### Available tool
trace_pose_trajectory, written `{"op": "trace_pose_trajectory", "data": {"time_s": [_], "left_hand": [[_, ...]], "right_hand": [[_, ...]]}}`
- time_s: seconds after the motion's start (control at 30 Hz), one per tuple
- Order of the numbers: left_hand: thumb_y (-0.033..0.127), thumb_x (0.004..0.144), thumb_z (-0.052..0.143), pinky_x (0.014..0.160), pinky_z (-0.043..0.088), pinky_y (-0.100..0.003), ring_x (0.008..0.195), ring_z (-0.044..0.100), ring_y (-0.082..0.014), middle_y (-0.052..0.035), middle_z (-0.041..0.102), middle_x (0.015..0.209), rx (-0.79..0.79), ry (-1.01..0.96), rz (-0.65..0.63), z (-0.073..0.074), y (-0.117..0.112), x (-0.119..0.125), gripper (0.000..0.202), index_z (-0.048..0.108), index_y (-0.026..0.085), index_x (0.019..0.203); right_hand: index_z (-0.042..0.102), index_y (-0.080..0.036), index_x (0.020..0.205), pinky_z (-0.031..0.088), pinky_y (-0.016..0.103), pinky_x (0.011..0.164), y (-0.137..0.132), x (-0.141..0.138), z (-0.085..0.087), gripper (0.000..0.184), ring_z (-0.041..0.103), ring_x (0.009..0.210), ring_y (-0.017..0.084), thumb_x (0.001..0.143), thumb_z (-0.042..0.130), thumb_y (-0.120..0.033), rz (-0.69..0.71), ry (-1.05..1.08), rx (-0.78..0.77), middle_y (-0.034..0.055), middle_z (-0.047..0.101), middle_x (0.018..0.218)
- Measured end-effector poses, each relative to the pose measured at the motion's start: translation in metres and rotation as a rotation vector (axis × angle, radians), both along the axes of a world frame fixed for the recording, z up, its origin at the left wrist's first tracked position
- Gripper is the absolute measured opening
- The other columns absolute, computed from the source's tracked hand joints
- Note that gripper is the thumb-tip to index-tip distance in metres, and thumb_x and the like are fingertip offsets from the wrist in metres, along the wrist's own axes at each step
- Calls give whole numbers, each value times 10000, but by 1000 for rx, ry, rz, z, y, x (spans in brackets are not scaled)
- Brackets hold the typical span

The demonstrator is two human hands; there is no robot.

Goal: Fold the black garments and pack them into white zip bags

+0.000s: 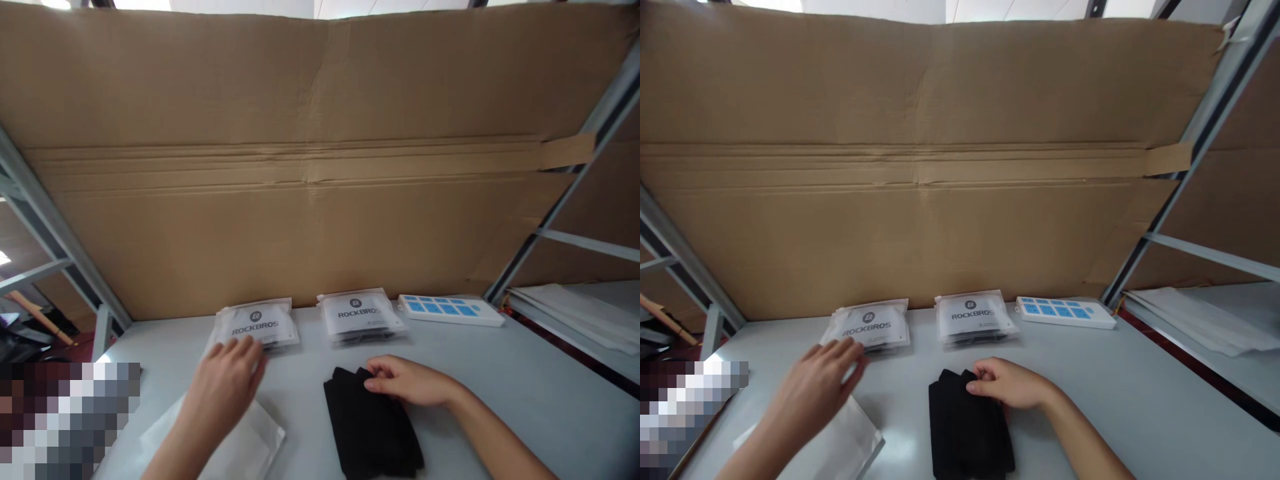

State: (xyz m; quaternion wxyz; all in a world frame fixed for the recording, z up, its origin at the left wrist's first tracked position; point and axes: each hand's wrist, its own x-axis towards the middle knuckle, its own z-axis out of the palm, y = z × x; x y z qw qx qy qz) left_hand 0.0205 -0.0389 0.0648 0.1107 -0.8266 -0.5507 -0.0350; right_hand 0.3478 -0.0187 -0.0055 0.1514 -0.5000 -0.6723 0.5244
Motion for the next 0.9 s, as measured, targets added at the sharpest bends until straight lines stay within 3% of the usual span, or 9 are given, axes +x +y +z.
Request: {"op": "trace_pose_trajectory", "data": {"time_s": [0.13, 0.17, 0.27, 0.37, 0.5, 0.57, 0.63, 0.73, 0.9], "left_hand": [[299, 979, 556, 789, 532, -386, 857, 687, -273, -57, 711, 987, -256, -89, -300, -13, -23, 56, 131, 648, 210, 1008], [385, 944, 626, 806, 546, -403, 878, 691, -285, -58, 712, 1026, -312, -113, -347, -19, -29, 72, 220, 636, 216, 1084], [605, 799, 745, 821, 573, -462, 968, 688, -359, -125, 693, 1137, -443, -102, -346, -36, -41, 113, 647, 573, 182, 1258], [406, 843, 734, 804, 582, -445, 1041, 677, -381, -163, 662, 1223, -510, -109, -307, -44, -41, 134, 539, 549, 169, 1291], [158, 861, 573, 801, 556, -363, 959, 710, -296, -119, 707, 1099, -541, -408, -223, -45, -32, 116, 290, 546, 171, 1149], [126, 869, 502, 738, 535, -307, 867, 713, -245, -76, 716, 977, -518, -593, -181, -47, -30, 96, 305, 489, 185, 1167], [127, 888, 449, 687, 512, -289, 792, 700, -220, -46, 709, 910, -456, -673, -173, -50, -31, 74, 443, 383, 190, 1321], [130, 869, 454, 722, 516, -326, 802, 698, -239, -47, 725, 944, -341, -541, -206, -57, -38, 49, 723, 171, 221, 1527], [98, 769, 557, 815, 532, -394, 880, 696, -292, -69, 741, 1009, -339, -148, -271, -66, -49, 27, 653, 507, 247, 1403]], "right_hand": [[465, -229, 711, 256, 224, 458, 5, 3, -7, 572, 353, 522, 91, 704, 676, -761, 27, 1, -26, -95, 371, 571], [475, -227, 730, 259, 223, 458, 5, 4, -8, 575, 359, 524, 92, 705, 672, -766, 28, 4, -27, -95, 376, 576], [522, -221, 859, 301, 217, 475, 5, 8, -8, 604, 417, 555, 104, 709, 637, -795, 36, 20, -45, -85, 419, 624], [526, -228, 943, 359, 221, 487, 4, 15, -5, 655, 481, 593, 126, 651, 660, -798, 97, 45, -101, -75, 460, 673], [472, -242, 847, 348, 211, 520, 6, 22, -5, 542, 451, 616, 108, 549, 827, -523, 151, 66, -103, -91, 460, 691], [457, -242, 811, 318, 209, 537, 7, 23, -6, 443, 424, 620, 100, 569, 807, -364, 151, 63, -76, -98, 451, 678], [463, -241, 806, 301, 213, 546, 8, 23, -7, 365, 407, 618, 98, 587, 755, -265, 149, 55, -58, -101, 447, 671], [486, -237, 814, 309, 219, 564, 8, 25, -6, 305, 425, 627, 105, 599, 700, -207, 150, 40, -49, -94, 475, 684], [506, -237, 854, 346, 223, 624, 8, 32, -1, 270, 476, 688, 121, 642, 662, -175, 105, 2, 0, -82, 496, 723]]}}
